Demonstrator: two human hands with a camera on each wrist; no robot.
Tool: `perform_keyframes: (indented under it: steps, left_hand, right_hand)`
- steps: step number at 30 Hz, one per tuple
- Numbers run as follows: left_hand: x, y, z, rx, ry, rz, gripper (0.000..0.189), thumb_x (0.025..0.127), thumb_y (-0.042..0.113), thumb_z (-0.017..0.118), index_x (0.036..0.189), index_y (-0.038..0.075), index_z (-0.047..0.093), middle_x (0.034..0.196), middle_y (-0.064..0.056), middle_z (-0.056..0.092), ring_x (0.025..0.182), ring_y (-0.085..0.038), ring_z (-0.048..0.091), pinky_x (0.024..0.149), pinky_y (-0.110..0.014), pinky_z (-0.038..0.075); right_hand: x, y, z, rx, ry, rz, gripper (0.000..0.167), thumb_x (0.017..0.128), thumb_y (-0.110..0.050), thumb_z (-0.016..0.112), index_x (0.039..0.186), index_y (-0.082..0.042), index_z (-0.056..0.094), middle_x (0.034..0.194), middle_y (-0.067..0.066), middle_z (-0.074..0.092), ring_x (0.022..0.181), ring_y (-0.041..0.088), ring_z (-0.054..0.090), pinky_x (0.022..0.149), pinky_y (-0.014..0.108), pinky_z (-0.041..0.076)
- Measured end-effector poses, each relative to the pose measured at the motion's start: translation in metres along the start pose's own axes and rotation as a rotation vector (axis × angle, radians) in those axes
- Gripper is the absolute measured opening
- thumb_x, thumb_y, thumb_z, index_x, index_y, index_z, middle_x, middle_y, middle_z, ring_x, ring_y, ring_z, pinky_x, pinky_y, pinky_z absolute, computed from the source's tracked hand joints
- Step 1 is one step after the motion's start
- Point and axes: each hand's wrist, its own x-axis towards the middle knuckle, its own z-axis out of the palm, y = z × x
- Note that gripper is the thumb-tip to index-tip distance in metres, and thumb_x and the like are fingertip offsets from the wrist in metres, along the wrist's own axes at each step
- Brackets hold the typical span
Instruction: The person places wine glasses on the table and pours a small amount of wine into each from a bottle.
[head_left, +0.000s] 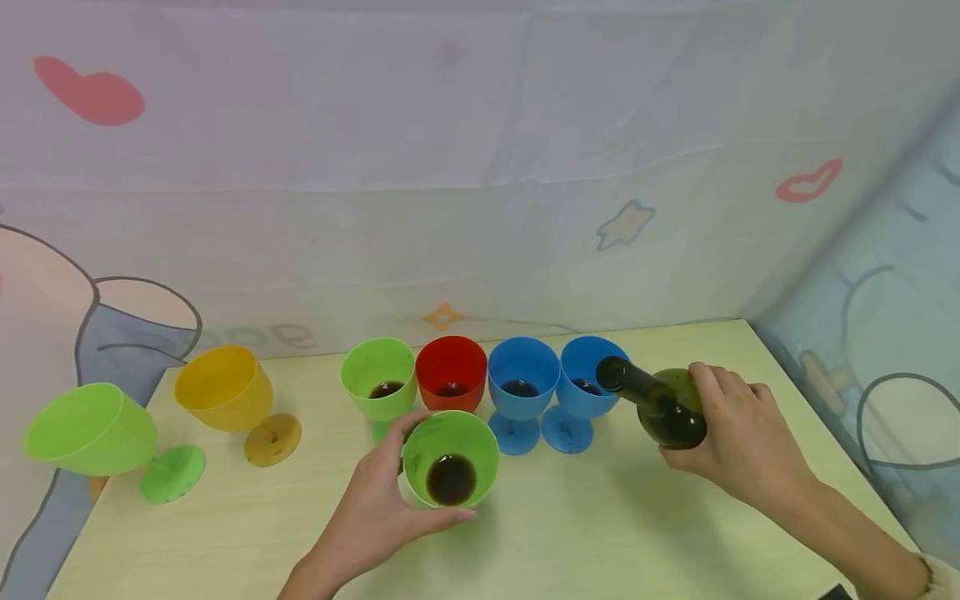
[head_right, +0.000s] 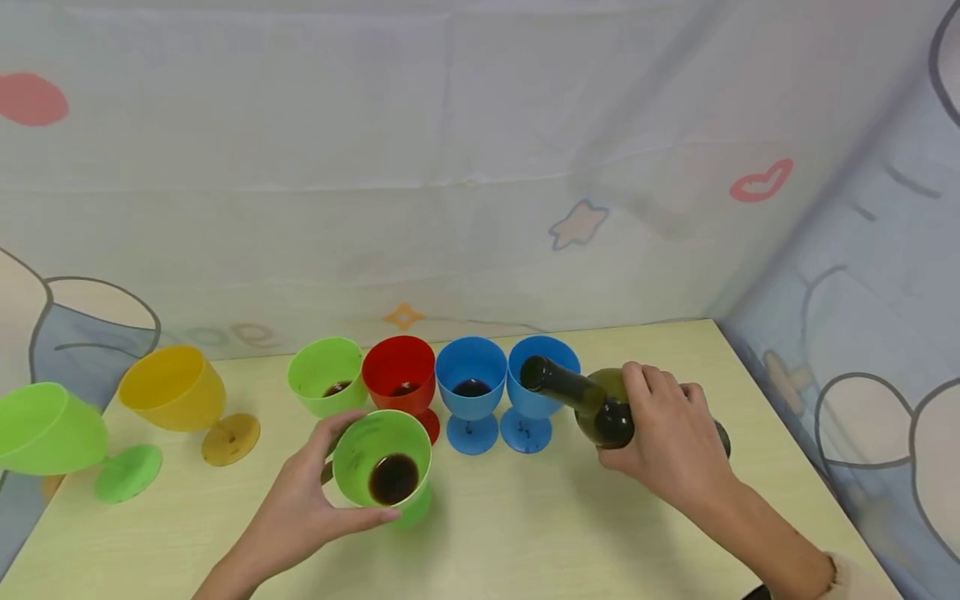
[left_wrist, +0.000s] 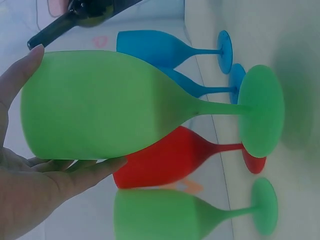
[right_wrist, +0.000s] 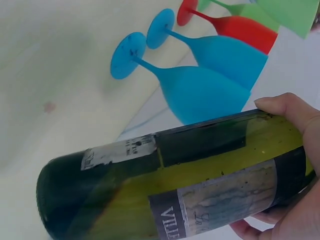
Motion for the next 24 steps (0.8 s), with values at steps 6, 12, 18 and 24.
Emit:
perform_keyframes:
  steps: [6,12,18,24]
  left_hand:
    - [-0.006,-0.012,-0.012,0.024,0.026,-0.048,0.090,0.057,0.038,0.086,0.130,0.018,0.037,0.120,0.003,0.052,0.106,-0.016,0.048,0.087,-0.038,0.044]
    - [-0.011,-0.022,-0.022,0.042,0.058,-0.038,0.088,0.059,0.036,0.085,0.130,0.016,0.036,0.121,0.001,0.052,0.105,-0.017,0.049,0.088,-0.039,0.043]
    - [-0.014,-0.030,-0.031,0.056,0.091,-0.021,0.088,0.059,0.037,0.085,0.129,0.015,0.036,0.119,0.001,0.051,0.104,-0.015,0.049,0.090,-0.042,0.043]
    - [-0.017,-0.035,-0.041,0.057,0.120,-0.024,0.086,0.062,0.034,0.084,0.129,0.012,0.036,0.120,-0.003,0.049,0.105,-0.020,0.047,0.092,-0.051,0.040]
  right_hand:
    - [-0.003,0.011,0.004,0.122,-0.050,0.133,0.075,0.049,-0.025,0.086,0.102,0.007,0.045,0.081,0.015,0.056,0.069,0.030,0.055,0.059,0.046,0.043]
    - [-0.008,0.023,0.013,0.244,-0.024,0.209,0.073,0.054,-0.015,0.085,0.106,0.010,0.042,0.086,0.022,0.056,0.069,0.036,0.058,0.057,0.048,0.047]
    - [-0.012,0.035,0.023,0.322,-0.014,0.323,0.075,0.058,-0.012,0.083,0.113,0.010,0.037,0.091,0.028,0.055,0.075,0.041,0.057,0.060,0.052,0.047]
    - [-0.016,0.045,0.029,0.347,-0.004,0.415,0.079,0.061,-0.017,0.083,0.118,0.008,0.034,0.094,0.030,0.054,0.079,0.043,0.056,0.062,0.052,0.045]
